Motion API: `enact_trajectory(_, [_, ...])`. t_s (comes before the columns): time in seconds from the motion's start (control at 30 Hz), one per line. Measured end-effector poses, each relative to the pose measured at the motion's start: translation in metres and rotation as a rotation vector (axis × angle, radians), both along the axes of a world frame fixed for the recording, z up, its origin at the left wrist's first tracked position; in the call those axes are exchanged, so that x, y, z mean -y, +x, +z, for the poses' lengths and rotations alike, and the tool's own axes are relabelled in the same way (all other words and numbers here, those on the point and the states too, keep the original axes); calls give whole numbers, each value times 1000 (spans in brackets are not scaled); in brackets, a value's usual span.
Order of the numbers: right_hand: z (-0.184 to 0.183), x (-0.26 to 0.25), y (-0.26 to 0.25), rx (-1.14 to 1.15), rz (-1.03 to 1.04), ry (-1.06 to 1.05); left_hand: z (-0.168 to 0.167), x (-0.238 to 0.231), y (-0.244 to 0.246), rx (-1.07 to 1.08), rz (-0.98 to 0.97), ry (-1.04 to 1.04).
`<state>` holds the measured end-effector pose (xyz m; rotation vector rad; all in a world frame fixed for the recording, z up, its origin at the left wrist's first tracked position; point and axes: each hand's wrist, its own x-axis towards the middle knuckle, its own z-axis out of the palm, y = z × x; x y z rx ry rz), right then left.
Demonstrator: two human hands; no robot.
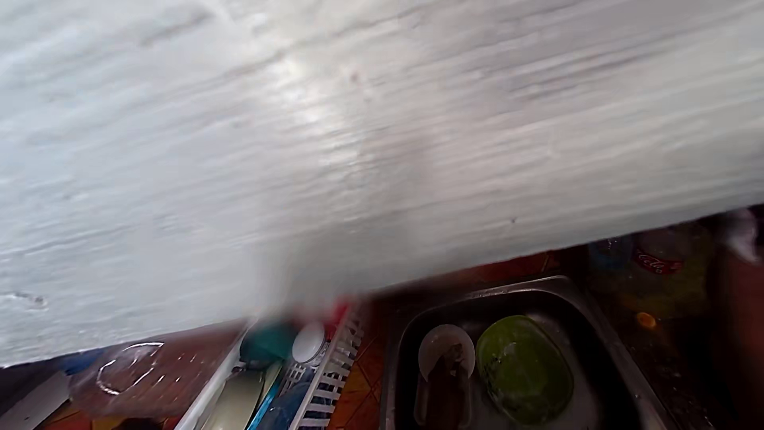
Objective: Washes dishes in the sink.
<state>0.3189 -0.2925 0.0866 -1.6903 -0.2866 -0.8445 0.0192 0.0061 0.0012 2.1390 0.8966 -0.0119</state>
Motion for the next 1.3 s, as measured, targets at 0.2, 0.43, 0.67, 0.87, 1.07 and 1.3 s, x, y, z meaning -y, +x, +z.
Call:
enact_trajectory(0.2, [0,-118,-63,-11,485,-458,-3,14,18,47,-155,-160])
enact_trajectory(0.43, [11,-199,-56,-221,378,-538,-4,11,8,20,-162,-208])
enact_trajectory(0.67, [3,-206,-62,2,414,-906,-9,5,11,46,-91,-236])
enact_trajectory(0.87, [-1,-193,-63,-252,727,-838,-6,11,24,-9,-201,-312])
enact_trajectory(1.07, [-30,-154,-98,-388,1046,-1650,-19,11,29,-115,-259,-406])
enact_trajectory(1.3, [-69,-144,-72,-673,1280,-1566,-33,23,62,-168,-187,-624])
